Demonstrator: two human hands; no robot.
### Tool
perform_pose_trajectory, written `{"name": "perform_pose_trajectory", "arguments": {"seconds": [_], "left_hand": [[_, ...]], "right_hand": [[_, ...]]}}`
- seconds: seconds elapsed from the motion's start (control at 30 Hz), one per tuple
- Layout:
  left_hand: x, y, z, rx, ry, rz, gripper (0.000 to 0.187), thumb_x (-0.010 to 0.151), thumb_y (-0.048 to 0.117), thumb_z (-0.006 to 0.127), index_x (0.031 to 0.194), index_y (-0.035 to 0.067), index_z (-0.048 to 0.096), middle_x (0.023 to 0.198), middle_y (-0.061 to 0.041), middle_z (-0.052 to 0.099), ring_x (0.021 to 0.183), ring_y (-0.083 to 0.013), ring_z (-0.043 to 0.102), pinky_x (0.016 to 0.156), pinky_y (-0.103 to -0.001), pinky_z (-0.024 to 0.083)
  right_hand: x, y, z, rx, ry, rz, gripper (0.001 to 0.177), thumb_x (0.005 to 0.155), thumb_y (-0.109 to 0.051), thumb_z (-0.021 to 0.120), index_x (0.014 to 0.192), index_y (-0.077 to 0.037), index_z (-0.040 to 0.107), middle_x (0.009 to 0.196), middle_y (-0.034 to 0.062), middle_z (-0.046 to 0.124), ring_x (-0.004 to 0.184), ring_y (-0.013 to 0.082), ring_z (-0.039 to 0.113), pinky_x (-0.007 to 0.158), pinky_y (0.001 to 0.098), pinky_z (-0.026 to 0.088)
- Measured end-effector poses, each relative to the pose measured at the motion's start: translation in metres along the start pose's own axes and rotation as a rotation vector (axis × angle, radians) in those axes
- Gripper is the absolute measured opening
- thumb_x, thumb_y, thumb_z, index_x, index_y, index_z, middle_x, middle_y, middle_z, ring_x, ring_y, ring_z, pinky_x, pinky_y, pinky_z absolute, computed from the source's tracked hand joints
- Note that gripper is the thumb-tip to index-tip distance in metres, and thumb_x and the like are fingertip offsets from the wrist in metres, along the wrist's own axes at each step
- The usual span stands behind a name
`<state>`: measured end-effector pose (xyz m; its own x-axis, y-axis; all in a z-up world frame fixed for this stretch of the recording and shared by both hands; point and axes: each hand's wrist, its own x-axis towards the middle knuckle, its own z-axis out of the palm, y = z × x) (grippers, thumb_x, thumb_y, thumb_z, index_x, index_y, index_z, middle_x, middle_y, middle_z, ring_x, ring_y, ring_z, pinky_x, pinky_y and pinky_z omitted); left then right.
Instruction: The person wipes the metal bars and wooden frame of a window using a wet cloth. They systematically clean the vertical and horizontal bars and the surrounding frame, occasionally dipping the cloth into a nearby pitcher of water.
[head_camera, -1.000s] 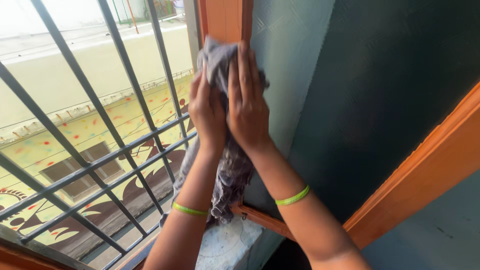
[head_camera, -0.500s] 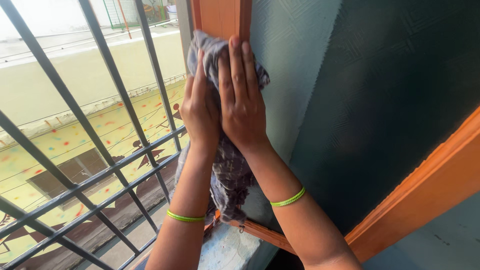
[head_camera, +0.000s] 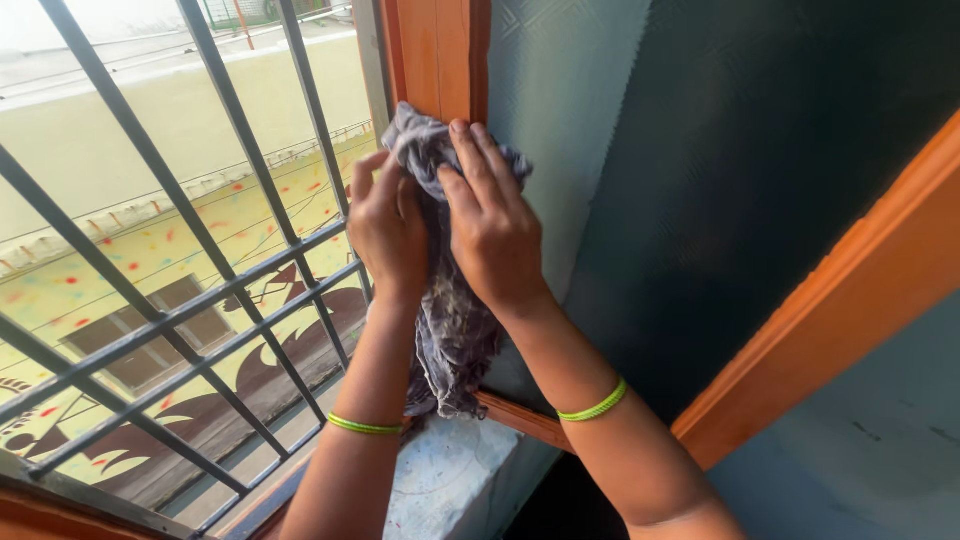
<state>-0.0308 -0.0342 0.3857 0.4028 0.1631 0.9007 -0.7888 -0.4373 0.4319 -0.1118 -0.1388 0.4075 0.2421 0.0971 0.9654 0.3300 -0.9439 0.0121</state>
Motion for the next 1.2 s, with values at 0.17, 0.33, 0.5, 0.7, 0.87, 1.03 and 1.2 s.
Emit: {"name": "perform_pose_trajectory", "arguments": {"seconds": [0.17, 0.33, 0.5, 0.7, 0.87, 1.03, 1.2], "left_hand": [[0.029, 0.036, -0.012, -0.076, 0.095, 0.089, 0.032, 0.105, 0.008, 0.063, 0.136, 0.015, 0.068, 0.129, -0.008, 0.070, 0.117, -0.0259, 0.073, 0.092, -0.037, 0.060], [0.054, 0.048, 0.011, 0.089, 0.150, 0.226, 0.048, 0.108, 0.008, 0.061, 0.154, 0.020, 0.054, 0.155, -0.001, 0.057, 0.131, -0.0249, 0.068, 0.101, -0.035, 0.061], [0.051, 0.031, 0.025, 0.148, 0.144, 0.211, 0.049, 0.106, 0.006, 0.062, 0.152, 0.022, 0.055, 0.157, 0.002, 0.054, 0.132, -0.0226, 0.069, 0.094, -0.031, 0.064], [0.031, 0.020, 0.026, 0.128, 0.125, 0.206, 0.047, 0.106, 0.005, 0.063, 0.151, 0.017, 0.056, 0.155, -0.001, 0.055, 0.134, -0.0242, 0.066, 0.100, -0.033, 0.062], [0.008, 0.015, 0.019, 0.086, 0.109, 0.177, 0.045, 0.104, 0.003, 0.061, 0.148, 0.012, 0.058, 0.151, -0.009, 0.058, 0.132, -0.0273, 0.067, 0.102, -0.037, 0.061], [-0.022, -0.001, 0.017, 0.043, 0.086, 0.121, 0.044, 0.102, -0.001, 0.058, 0.144, 0.010, 0.061, 0.147, -0.011, 0.062, 0.129, -0.0285, 0.068, 0.102, -0.039, 0.060], [-0.053, -0.015, 0.012, -0.043, 0.063, 0.050, 0.040, 0.104, -0.004, 0.051, 0.139, 0.008, 0.064, 0.141, -0.014, 0.065, 0.125, -0.0298, 0.068, 0.102, -0.039, 0.059]], "right_hand": [[0.031, -0.014, -0.033, -0.283, 0.197, -0.110, 0.017, 0.093, -0.005, 0.070, 0.109, -0.008, 0.077, 0.141, 0.0098, 0.058, 0.117, 0.0296, 0.056, 0.096, 0.0475, 0.044], [0.059, 0.010, -0.003, -0.242, 0.144, -0.095, 0.031, 0.110, -0.008, 0.058, 0.140, -0.003, 0.058, 0.158, 0.0199, 0.043, 0.149, 0.0375, 0.041, 0.122, 0.0489, 0.039], [0.046, 0.024, 0.025, -0.219, 0.098, -0.104, 0.048, 0.117, -0.006, 0.048, 0.162, 0.001, 0.031, 0.167, 0.0259, 0.030, 0.158, 0.0397, 0.028, 0.134, 0.0474, 0.033], [0.030, 0.025, 0.034, -0.312, 0.091, -0.101, 0.048, 0.119, -0.007, 0.046, 0.163, 0.002, 0.030, 0.167, 0.0243, 0.031, 0.157, 0.0397, 0.036, 0.129, 0.0439, 0.039], [0.006, 0.013, 0.033, -0.333, 0.042, -0.068, 0.048, 0.113, -0.007, 0.046, 0.159, 0.001, 0.037, 0.163, 0.0253, 0.035, 0.152, 0.0406, 0.041, 0.126, 0.0452, 0.043], [-0.022, 0.007, 0.035, -0.309, 0.031, -0.062, 0.047, 0.111, -0.005, 0.047, 0.156, 0.002, 0.041, 0.160, 0.0254, 0.038, 0.150, 0.0412, 0.044, 0.122, 0.0441, 0.047], [-0.057, 0.001, 0.028, -0.188, 0.024, -0.073, 0.043, 0.106, 0.000, 0.053, 0.149, 0.001, 0.052, 0.153, 0.0246, 0.045, 0.142, 0.0412, 0.051, 0.116, 0.0431, 0.051]]}}
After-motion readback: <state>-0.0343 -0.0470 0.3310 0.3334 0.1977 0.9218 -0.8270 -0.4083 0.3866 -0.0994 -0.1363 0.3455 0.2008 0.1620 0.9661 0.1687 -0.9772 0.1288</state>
